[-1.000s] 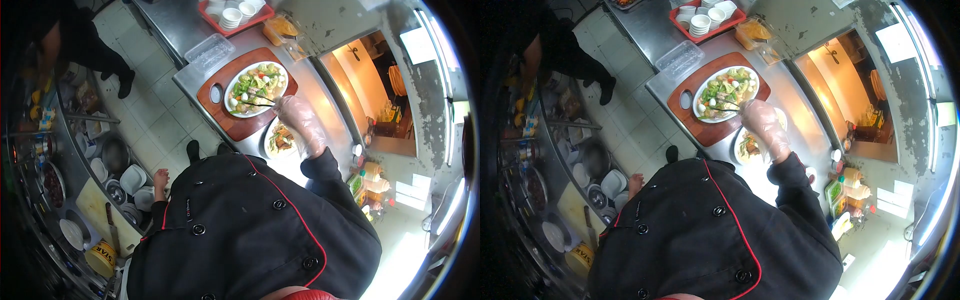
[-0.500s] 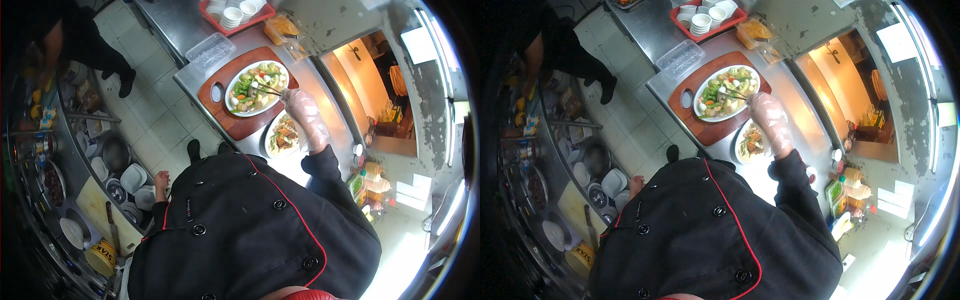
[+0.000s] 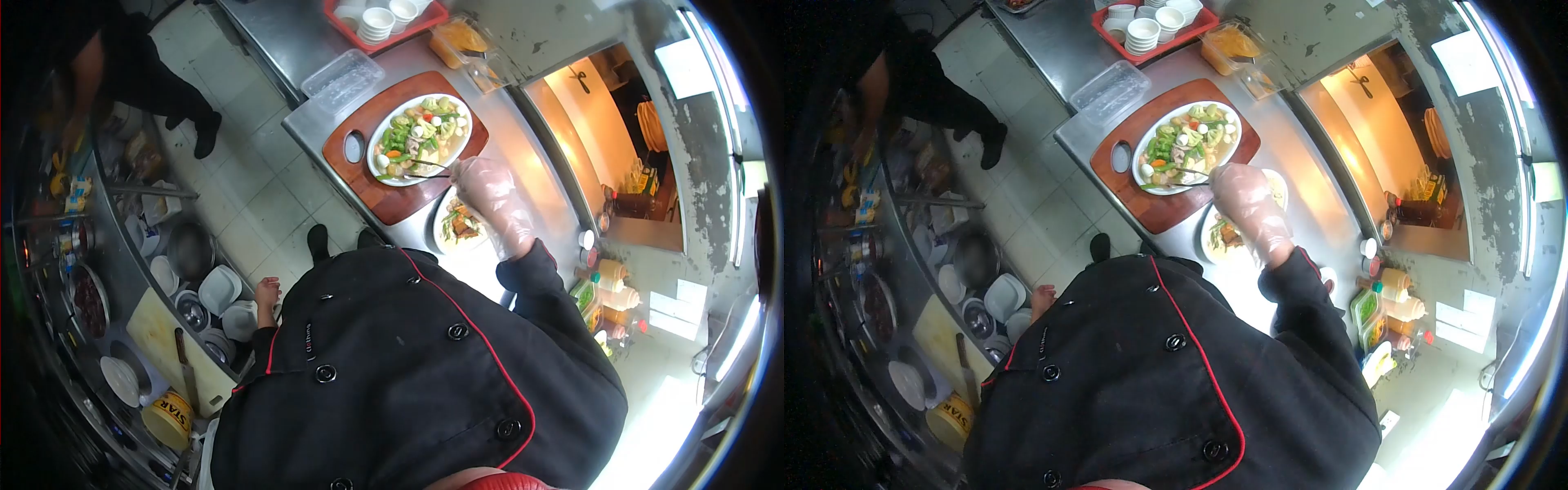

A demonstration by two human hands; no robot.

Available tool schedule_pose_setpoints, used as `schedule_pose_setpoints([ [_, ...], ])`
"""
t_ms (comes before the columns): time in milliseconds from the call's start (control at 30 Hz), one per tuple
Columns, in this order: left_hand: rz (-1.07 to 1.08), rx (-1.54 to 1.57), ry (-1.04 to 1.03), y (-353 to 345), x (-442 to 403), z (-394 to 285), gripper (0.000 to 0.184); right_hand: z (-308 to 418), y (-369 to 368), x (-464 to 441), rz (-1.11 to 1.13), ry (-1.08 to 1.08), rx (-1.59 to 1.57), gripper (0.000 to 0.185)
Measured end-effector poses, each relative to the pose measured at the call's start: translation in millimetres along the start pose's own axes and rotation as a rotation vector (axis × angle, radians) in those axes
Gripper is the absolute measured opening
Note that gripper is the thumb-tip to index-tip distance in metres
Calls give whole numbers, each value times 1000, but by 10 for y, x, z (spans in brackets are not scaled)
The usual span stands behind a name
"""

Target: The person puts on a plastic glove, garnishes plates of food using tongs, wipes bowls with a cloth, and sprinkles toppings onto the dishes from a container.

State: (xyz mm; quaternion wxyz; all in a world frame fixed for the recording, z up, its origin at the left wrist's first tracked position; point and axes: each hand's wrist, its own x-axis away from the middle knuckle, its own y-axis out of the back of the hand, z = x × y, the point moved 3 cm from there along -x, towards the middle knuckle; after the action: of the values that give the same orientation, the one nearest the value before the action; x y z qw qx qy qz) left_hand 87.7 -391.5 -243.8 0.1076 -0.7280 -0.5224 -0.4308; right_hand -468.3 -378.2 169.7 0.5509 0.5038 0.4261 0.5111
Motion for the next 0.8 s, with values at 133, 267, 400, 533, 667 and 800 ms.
schedule_pose_setpoints([
  [133,32,89,-26,-8,-2,77,26,79,-73,-4,53,10,99,6],
  [267,-20,-19,-71,20,120,-119,26,136,-85,-49,117,-43,163,9],
  [400,-14,56,-24,42,43,-131,25,143,-11,-33,62,23,150,7],
  [533,-5,124,44,53,-20,-90,25,63,82,1,42,3,147,8],
  [667,-22,-3,-15,4,105,-242,26,145,323,-22,32,-119,64,12],
  [800,-16,-83,16,-35,177,-482,26,216,192,-90,-95,-91,-29,7],
])
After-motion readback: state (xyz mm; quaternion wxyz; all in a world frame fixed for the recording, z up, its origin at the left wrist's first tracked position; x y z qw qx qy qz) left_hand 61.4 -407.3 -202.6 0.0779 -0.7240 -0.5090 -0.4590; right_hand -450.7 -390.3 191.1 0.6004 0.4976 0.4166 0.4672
